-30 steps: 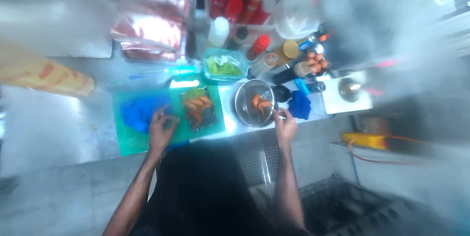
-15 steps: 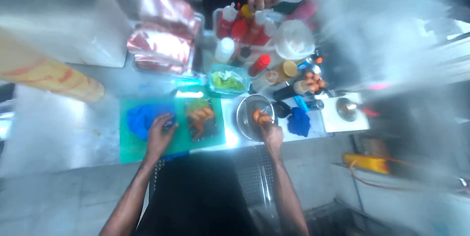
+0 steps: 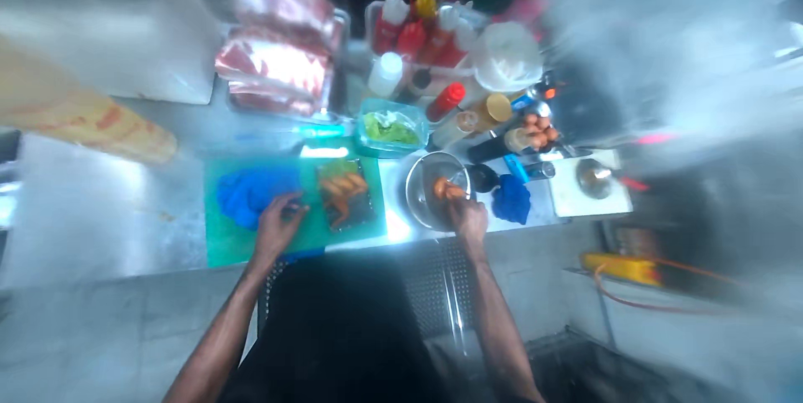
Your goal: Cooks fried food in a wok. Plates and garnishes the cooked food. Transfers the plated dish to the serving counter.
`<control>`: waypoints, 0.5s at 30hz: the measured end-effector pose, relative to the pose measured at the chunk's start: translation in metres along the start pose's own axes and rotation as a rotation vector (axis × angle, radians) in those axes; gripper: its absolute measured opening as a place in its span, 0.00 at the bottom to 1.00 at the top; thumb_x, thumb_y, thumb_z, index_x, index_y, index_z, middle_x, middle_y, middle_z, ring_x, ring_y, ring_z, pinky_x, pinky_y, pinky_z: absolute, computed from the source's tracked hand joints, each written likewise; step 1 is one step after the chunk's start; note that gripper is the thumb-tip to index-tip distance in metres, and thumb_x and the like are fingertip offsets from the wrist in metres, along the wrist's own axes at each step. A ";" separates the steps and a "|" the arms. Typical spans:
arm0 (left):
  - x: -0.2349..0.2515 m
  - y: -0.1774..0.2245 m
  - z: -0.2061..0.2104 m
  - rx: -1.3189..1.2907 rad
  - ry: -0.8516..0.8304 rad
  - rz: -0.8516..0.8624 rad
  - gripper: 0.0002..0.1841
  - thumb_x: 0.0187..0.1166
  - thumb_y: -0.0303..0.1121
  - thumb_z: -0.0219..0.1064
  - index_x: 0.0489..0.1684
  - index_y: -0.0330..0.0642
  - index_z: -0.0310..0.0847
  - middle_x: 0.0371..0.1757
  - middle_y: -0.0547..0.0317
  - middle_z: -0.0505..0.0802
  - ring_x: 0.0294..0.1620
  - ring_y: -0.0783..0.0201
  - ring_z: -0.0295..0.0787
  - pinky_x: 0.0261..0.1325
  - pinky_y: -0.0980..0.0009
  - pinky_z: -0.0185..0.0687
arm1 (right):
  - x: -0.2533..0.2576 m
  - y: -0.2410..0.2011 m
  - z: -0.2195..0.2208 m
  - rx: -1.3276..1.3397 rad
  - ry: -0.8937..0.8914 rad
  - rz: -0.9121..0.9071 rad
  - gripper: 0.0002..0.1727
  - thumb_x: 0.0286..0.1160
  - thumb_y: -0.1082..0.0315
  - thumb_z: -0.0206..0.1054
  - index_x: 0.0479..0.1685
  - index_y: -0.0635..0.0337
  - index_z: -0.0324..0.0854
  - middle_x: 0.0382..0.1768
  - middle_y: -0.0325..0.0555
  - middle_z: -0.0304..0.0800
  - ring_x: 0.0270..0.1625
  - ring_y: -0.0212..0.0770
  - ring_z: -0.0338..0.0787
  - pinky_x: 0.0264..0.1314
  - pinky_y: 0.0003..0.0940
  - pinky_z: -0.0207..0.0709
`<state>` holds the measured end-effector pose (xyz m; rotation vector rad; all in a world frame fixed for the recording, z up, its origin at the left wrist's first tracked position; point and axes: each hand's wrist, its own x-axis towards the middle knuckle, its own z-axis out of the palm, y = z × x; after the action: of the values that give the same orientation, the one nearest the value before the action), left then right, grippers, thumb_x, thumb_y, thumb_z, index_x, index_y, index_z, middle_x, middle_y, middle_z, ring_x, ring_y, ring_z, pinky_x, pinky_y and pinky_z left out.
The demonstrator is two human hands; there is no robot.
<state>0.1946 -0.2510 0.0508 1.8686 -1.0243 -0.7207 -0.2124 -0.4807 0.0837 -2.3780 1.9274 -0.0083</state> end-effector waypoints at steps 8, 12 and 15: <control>0.001 0.006 -0.003 -0.051 -0.034 -0.023 0.20 0.80 0.36 0.74 0.69 0.42 0.82 0.62 0.53 0.92 0.51 0.64 0.93 0.56 0.62 0.92 | 0.008 0.001 -0.058 0.450 0.154 0.192 0.18 0.84 0.54 0.67 0.57 0.58 0.90 0.48 0.59 0.94 0.50 0.60 0.92 0.57 0.66 0.81; -0.003 0.003 0.003 -0.111 -0.055 -0.036 0.20 0.80 0.36 0.74 0.68 0.43 0.82 0.61 0.53 0.92 0.53 0.63 0.93 0.58 0.61 0.91 | -0.016 -0.040 -0.072 0.723 0.099 0.215 0.25 0.78 0.58 0.74 0.73 0.56 0.79 0.52 0.51 0.93 0.46 0.46 0.92 0.53 0.51 0.85; -0.001 0.005 0.010 -0.126 -0.081 -0.058 0.20 0.80 0.36 0.73 0.68 0.43 0.82 0.61 0.53 0.92 0.52 0.62 0.93 0.56 0.61 0.91 | -0.036 -0.084 -0.060 0.825 -0.017 0.161 0.24 0.79 0.64 0.73 0.74 0.52 0.79 0.52 0.49 0.94 0.45 0.42 0.93 0.50 0.45 0.87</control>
<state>0.1843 -0.2555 0.0504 1.7790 -0.9560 -0.8811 -0.1411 -0.4317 0.1504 -1.6640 1.6390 -0.6328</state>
